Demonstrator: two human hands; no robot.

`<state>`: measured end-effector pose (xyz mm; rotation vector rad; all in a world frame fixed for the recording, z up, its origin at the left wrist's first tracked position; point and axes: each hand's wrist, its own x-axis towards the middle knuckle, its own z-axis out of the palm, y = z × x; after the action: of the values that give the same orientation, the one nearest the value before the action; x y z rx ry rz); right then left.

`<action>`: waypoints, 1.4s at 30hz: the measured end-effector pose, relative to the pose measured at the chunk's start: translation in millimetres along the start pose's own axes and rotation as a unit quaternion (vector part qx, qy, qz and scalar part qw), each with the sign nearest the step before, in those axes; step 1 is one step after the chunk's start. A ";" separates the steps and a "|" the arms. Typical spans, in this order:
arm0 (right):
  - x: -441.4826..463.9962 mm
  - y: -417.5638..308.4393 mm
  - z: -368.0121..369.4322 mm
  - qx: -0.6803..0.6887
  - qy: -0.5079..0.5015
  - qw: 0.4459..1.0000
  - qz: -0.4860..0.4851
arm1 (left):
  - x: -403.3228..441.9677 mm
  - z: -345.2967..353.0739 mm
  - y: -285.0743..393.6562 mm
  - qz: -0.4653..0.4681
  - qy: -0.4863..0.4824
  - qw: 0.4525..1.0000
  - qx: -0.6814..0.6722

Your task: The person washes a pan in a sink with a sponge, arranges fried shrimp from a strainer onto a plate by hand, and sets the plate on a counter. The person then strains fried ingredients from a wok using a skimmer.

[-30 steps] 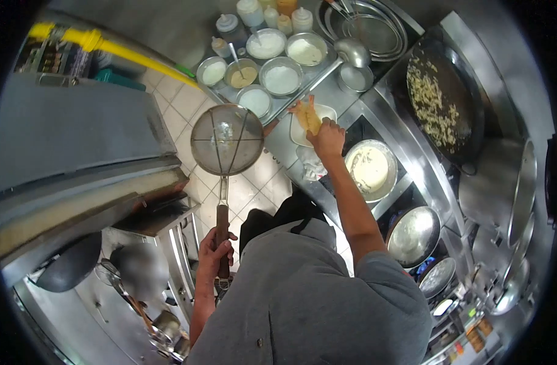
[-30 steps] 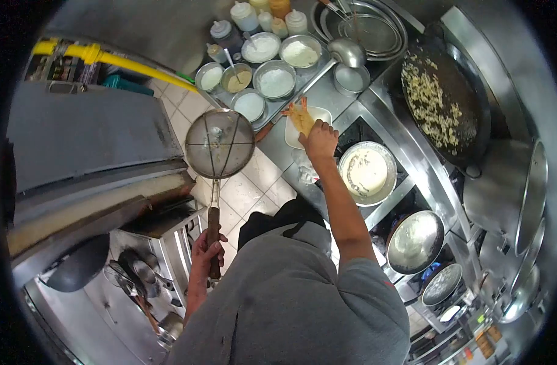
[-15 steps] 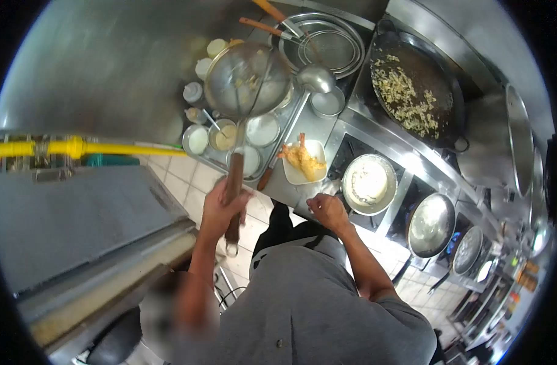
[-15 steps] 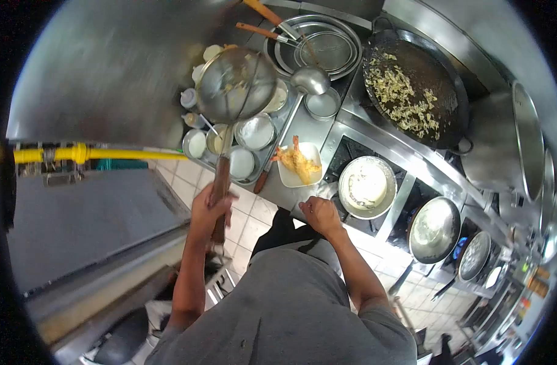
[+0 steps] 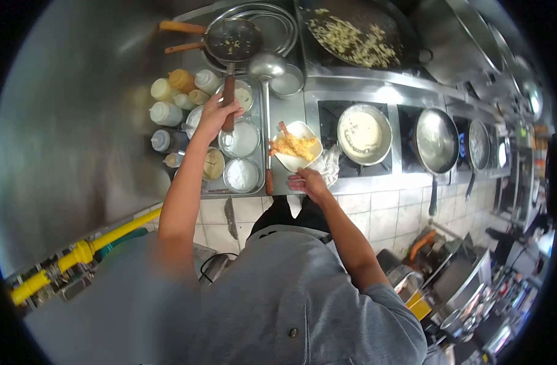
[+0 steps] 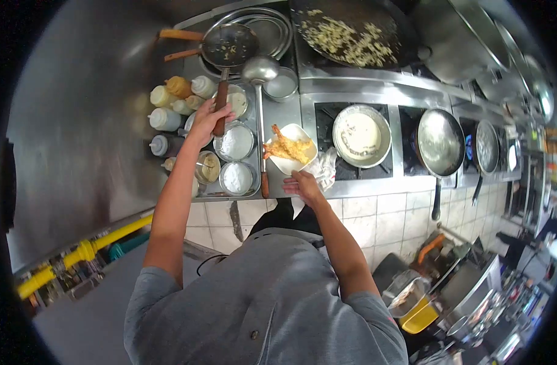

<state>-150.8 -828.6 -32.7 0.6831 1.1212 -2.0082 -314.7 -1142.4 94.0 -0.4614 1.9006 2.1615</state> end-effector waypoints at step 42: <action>-474.5 -72.7 -420.8 0.139 0.282 0.921 -0.231 | -251.2 649.7 -34.5 0.195 -0.429 0.786 0.400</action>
<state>115.4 -276.9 147.0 1.3058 1.4393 -2.4836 -125.0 -485.0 229.5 0.9723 2.1005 1.0949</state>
